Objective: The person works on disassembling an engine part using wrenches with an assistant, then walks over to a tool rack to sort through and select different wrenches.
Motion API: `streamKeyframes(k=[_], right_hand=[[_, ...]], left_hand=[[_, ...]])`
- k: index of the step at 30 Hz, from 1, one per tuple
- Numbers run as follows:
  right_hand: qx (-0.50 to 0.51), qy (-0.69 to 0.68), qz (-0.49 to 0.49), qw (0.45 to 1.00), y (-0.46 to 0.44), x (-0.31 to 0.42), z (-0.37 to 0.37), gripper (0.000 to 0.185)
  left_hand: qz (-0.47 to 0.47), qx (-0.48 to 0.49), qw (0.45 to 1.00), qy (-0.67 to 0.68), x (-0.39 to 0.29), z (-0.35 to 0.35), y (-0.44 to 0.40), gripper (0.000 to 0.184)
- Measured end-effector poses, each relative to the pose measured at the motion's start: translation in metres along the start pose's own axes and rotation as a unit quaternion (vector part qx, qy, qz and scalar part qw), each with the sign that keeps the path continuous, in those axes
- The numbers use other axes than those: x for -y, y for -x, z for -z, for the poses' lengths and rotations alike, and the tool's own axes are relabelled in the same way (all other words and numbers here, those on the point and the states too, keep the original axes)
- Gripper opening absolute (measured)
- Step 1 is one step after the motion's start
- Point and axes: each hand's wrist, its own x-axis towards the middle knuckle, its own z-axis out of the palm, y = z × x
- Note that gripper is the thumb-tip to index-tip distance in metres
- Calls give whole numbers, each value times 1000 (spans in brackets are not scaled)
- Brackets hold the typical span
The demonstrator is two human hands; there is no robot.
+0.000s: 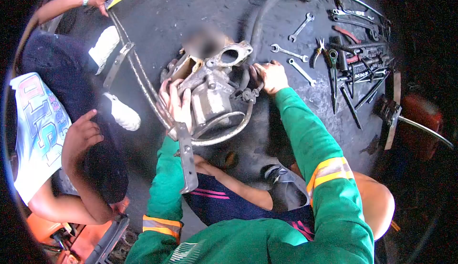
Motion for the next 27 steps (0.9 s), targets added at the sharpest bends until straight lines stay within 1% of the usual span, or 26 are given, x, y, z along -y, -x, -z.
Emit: streamKeyframes(k=[1, 3, 4, 5, 7, 8, 11, 12, 14, 15, 16, 17, 18, 19, 21, 22, 25, 27], right_hand=[[-43, -15, -16, 999, 2, 5, -2, 20], [-136, -41, -37, 989, -8, 11, -4, 22], [-106, -43, -115, 987, -10, 15, -6, 22], [-221, -60, -138, 964, -13, 26, -16, 23], [-223, -86, -167, 957, -15, 34, -18, 24], [-173, -114, -170, 963, -14, 30, -13, 26], [-84, -60, -101, 989, -11, 18, 0, 25], [11, -31, -86, 996, -10, 16, 12, 24], [110, -44, 72, 990, -4, -1, 43, 30], [160, -55, 156, 973, 2, -6, 63, 33], [173, -84, 213, 958, 10, -13, 72, 42], [342, -91, 116, 928, 6, 2, 105, 49], [329, -95, 131, 930, 14, 5, 127, 52], [314, -95, 147, 933, 24, 1, 139, 55], [286, -216, 50, 932, 44, -12, 140, 56], [427, -291, -54, 855, 31, 3, 170, 54], [355, -310, -140, 871, 47, 24, 183, 40], [316, -190, -43, 929, 44, 28, 176, 35]], left_hand=[[-5, -3, 1000, -5, 1, 0, 2, 39], [-15, -21, 1000, -12, 1, -1, 0, 38], [-27, -29, 999, -17, -1, 1, -3, 37], [-20, -6, 999, -46, -5, 4, -1, 39], [-20, -3, 999, -49, -3, 3, -1, 38], [-21, -6, 998, -54, -2, 4, 2, 38], [-32, -19, 998, -52, -1, -1, 2, 38], [-33, -20, 998, -49, 2, -3, 3, 38], [-25, -30, 998, -47, -1, -1, 2, 37], [-21, -23, 999, -21, -4, 1, 2, 37], [-29, -27, 999, 13, -1, -1, 2, 37], [-38, -25, 998, 45, 4, -3, 2, 37], [-18, 11, 998, 54, 18, -10, 2, 42], [-6, 14, 999, 51, 16, -12, 2, 42], [4, 16, 999, 33, 9, -6, 4, 41], [5, 20, 999, 41, 6, -3, 4, 41], [5, 15, 999, 41, 8, -6, 4, 41], [0, 8, 1000, 23, 3, -2, 4, 40]])
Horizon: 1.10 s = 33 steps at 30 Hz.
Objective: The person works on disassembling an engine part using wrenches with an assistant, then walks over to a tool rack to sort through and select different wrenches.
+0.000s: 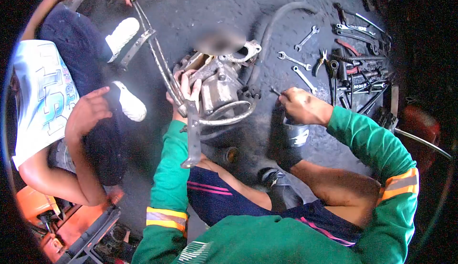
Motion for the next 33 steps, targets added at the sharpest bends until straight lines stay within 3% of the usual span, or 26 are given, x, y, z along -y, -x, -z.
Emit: streamKeyframes(k=[2, 4, 6, 9, 10, 12, 16, 21, 25, 27, 28, 29, 32, 33], right_hand=[[-43, 156, 65, 985, -11, 8, 2, 31], [-111, 214, 183, 953, -30, 32, 14, 28], [29, 297, 166, 940, -54, 52, 29, 26], [157, 353, -16, 922, -82, 103, 41, 25], [162, 356, -31, 920, -92, 104, 40, 24], [261, 331, -101, 901, -115, 112, 45, 26], [461, 253, -265, 808, -146, 138, 57, 30], [438, 228, -298, 817, -155, 136, 58, 27], [528, 358, -215, 739, -177, 133, 39, 30], [549, 367, -224, 716, -183, 137, 36, 30], [559, 373, -230, 704, -185, 140, 37, 31], [553, 319, -332, 694, -196, 124, 34, 30], [547, 355, -267, 709, -189, 134, 40, 26], [567, 433, -174, 679, -195, 128, 29, 23]], left_hand=[[17, 5, 1000, -17, -5, 3, 1, 39], [18, 7, 1000, -12, -8, 6, 2, 40], [13, -8, 1000, -13, -10, 9, 2, 40], [26, -16, 999, -23, -8, 5, 3, 39], [30, -13, 999, -22, -9, 7, 3, 39], [27, -20, 999, -15, -10, 6, 5, 39], [40, -7, 999, -13, -12, 12, 3, 40], [29, -10, 999, -27, -8, 7, 3, 42], [18, -14, 999, -44, -3, 3, 3, 44], [15, -18, 999, -41, -2, 2, 4, 44], [14, -21, 999, -38, -2, 2, 3, 44], [19, -17, 999, -35, -3, 3, 4, 44], [27, -14, 999, -27, -4, 4, 3, 43], [24, -18, 999, -25, -4, 3, 3, 42]])
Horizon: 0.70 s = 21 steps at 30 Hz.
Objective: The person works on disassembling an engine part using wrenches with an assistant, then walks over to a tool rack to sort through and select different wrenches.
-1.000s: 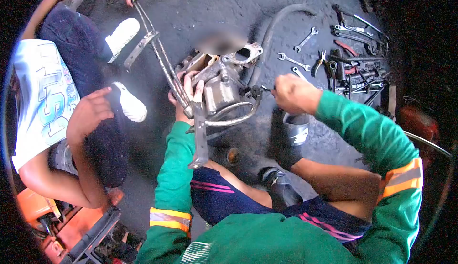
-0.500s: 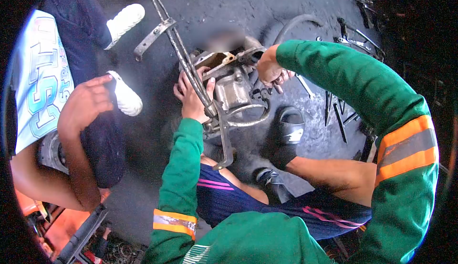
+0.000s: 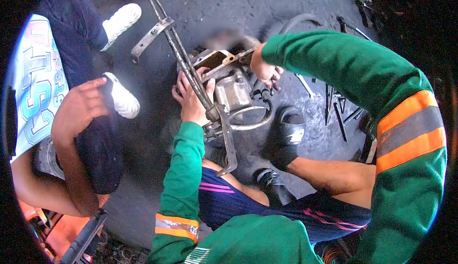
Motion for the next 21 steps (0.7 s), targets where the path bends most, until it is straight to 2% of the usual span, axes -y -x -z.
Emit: streamKeyframes(k=[1, 2, 3, 4, 8, 12, 18, 21], right_hand=[[-129, 104, 64, 984, -6, 1, -11, 19], [-268, 213, 96, 934, -12, 1, -22, 16], [-429, 182, 61, 883, 7, 7, -40, 13], [-473, 275, 74, 834, -7, 11, -43, 10], [-356, 263, 126, 888, 23, 4, -59, 11], [-428, 167, 160, 873, 34, -19, -67, 11], [-567, 242, 115, 779, 25, -21, -79, 9], [-547, 231, 117, 796, 19, -16, -76, 11]], left_hand=[[-3, -3, 1000, 0, 1, 0, 0, 42], [0, -2, 1000, 6, 0, 1, 0, 41], [2, -2, 1000, 12, -3, 3, -1, 40], [3, -2, 1000, 19, -4, 5, -1, 39], [-6, -15, 1000, 19, -2, 2, 0, 38], [-1, -17, 1000, 22, -4, 2, -3, 37], [2, 3, 1000, 23, -4, 4, -1, 39], [6, 8, 1000, 18, -4, 2, -3, 40]])
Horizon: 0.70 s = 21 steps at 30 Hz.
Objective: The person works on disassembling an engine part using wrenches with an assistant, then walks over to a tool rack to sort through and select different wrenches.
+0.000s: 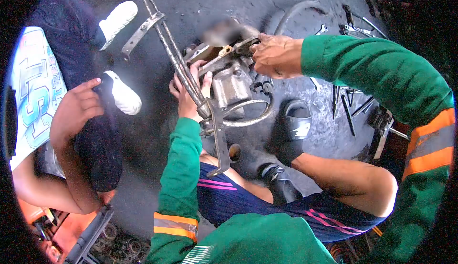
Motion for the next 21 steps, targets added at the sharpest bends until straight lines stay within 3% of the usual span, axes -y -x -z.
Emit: streamKeyframes(k=[4, 7, 10, 13, 17, 20, 21], right_hand=[[-37, 4, -1, 999, 3, 5, 1, 12], [-102, -71, 7, 992, 5, 2, -20, 13], [-91, -93, 34, 991, 3, -7, -29, 14], [-162, -118, 75, 977, 3, -5, -37, 13], [-63, -70, 28, 995, -4, 5, -27, 12], [-127, -90, 71, 985, -2, 5, -26, 13], [-128, -75, 32, 988, -1, 12, -32, 12]], left_hand=[[-7, -7, 1000, 11, 3, -2, 1, 38], [0, 4, 1000, 15, 3, -1, -1, 39], [-2, 0, 1000, 7, 4, -3, -1, 40], [-4, 6, 1000, 9, 5, -4, -1, 40], [-3, 6, 1000, 10, 5, -3, 0, 40], [-10, 17, 1000, 0, 7, -4, -1, 41], [-13, 15, 1000, -5, 8, -5, -2, 41]])
